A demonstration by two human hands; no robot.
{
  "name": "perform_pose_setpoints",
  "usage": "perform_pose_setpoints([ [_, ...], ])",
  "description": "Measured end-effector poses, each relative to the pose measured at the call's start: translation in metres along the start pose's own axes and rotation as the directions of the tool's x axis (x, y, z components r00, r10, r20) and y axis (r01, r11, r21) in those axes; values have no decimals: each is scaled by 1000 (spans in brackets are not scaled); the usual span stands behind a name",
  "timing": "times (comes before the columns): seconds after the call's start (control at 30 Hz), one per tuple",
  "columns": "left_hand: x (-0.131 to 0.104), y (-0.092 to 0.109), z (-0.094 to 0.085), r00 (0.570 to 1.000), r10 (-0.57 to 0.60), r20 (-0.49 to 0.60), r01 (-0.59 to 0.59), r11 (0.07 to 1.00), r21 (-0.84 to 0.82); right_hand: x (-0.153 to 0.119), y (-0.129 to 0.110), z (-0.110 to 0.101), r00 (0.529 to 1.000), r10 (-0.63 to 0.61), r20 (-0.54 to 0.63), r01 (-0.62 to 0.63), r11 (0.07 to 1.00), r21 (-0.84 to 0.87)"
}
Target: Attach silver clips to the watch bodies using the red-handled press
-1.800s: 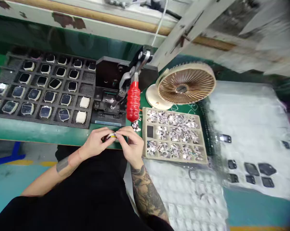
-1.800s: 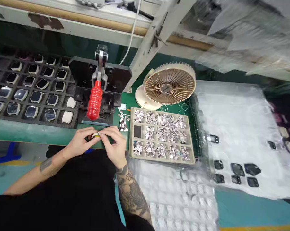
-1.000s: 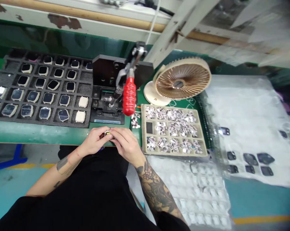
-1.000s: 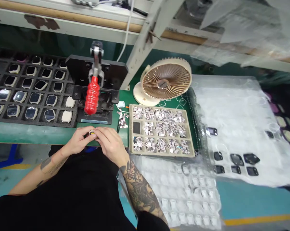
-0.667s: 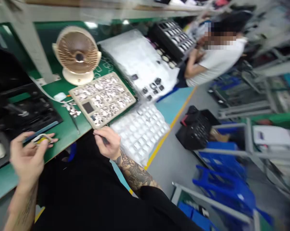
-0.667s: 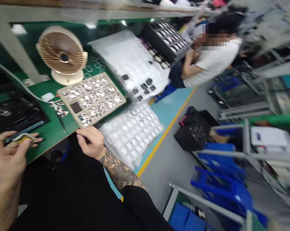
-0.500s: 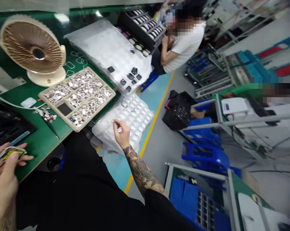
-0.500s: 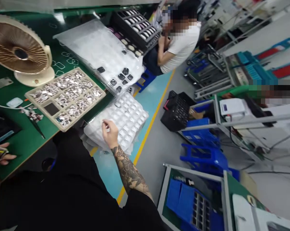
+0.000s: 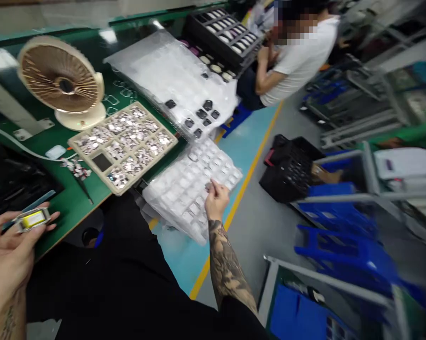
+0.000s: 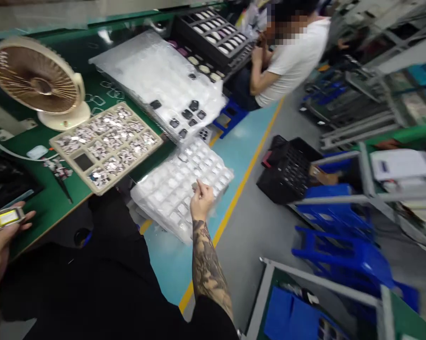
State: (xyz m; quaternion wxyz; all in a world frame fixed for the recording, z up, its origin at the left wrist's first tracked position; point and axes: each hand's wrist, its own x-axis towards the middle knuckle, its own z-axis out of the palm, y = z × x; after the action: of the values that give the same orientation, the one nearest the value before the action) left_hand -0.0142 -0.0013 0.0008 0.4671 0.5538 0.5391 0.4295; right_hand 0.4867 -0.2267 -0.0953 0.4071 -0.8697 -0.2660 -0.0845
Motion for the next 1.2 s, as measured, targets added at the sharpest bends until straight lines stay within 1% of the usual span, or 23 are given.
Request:
perform_pose_setpoints([
  [0.07, -7, 12, 11, 998, -65, 9, 66, 993, -95, -2, -49, 10, 996, -89, -22, 91, 985, 145],
  [0.1, -9, 16, 15, 996, -85, 9, 85, 988, -131, -5, -78, 16, 988, -150, -37, 155, 955, 251],
  [0.13, -9, 18, 18, 994, -105, 17, 106, 982, -154, -11, -108, 22, 978, -209, -18, 202, 914, 352],
  [0.17, -10, 19, 20, 992, -122, 21, 124, 977, -174, -19, -139, 29, 958, -282, 52, 232, 868, 440],
  [0.2, -10, 20, 20, 990, -137, 21, 138, 972, -192, -28, -170, 35, 920, -368, 138, 246, 813, 527],
  [0.23, -11, 20, 19, 988, -152, 19, 153, 966, -209, -39, -199, 42, 867, -453, 209, 249, 755, 607],
  [0.27, -12, 20, 18, 986, -165, 18, 165, 959, -229, -51, -226, 49, 799, -540, 264, 245, 694, 677],
  [0.3, -14, 21, 17, 985, -174, 18, 173, 953, -250, -63, -250, 56, 727, -619, 297, 235, 631, 739],
  [0.37, -19, 24, 14, 984, -175, 32, 176, 939, -296, -86, -292, 72, 591, -742, 316, 196, 512, 836],
  [0.43, -25, 28, 11, 986, -160, 54, 169, 929, -330, -105, -324, 87, 478, -822, 308, 144, 420, 896],
  [0.5, -30, 31, 7, 987, -151, 60, 163, 924, -347, -119, -346, 100, 389, -871, 300, 108, 367, 924],
  [0.57, -33, 31, 2, 989, -139, 44, 146, 923, -356, -128, -360, 110, 317, -898, 306, 87, 349, 933],
  [0.63, -35, 29, -3, 994, -106, 27, 108, 920, -377, -135, -367, 117, 265, -908, 324, 64, 352, 934],
  [0.67, -35, 27, -4, 996, -86, 25, 89, 914, -396, -138, -368, 120, 254, -907, 336, 54, 360, 931],
  [0.73, -35, 24, -7, 998, -66, 24, 70, 897, -437, -144, -367, 124, 251, -894, 371, 40, 392, 919],
  [0.83, -31, 20, -10, 995, -98, -1, 86, 881, -464, -151, -362, 127, 276, -849, 450, -5, 467, 884],
  [0.9, -28, 20, -11, 995, -99, -9, 85, 891, -446, -152, -359, 128, 297, -809, 507, -55, 516, 855],
  [0.93, -26, 20, -12, 996, -85, -2, 76, 901, -428, -152, -359, 130, 301, -791, 533, -75, 537, 840],
  [1.03, -23, 18, -15, 998, -17, 55, 34, 944, -329, -151, -358, 133, 289, -767, 573, -112, 568, 816],
  [1.1, -22, 14, -16, 996, 53, 67, -36, 973, -227, -152, -358, 134, 306, -761, 572, -131, 562, 817],
  [1.17, -22, 9, -17, 986, 163, 41, -158, 982, -101, -155, -357, 132, 340, -748, 570, -142, 559, 817],
  [1.2, -22, 7, -18, 974, 226, 18, -225, 973, -43, -156, -357, 130, 350, -742, 572, -141, 562, 815],
])
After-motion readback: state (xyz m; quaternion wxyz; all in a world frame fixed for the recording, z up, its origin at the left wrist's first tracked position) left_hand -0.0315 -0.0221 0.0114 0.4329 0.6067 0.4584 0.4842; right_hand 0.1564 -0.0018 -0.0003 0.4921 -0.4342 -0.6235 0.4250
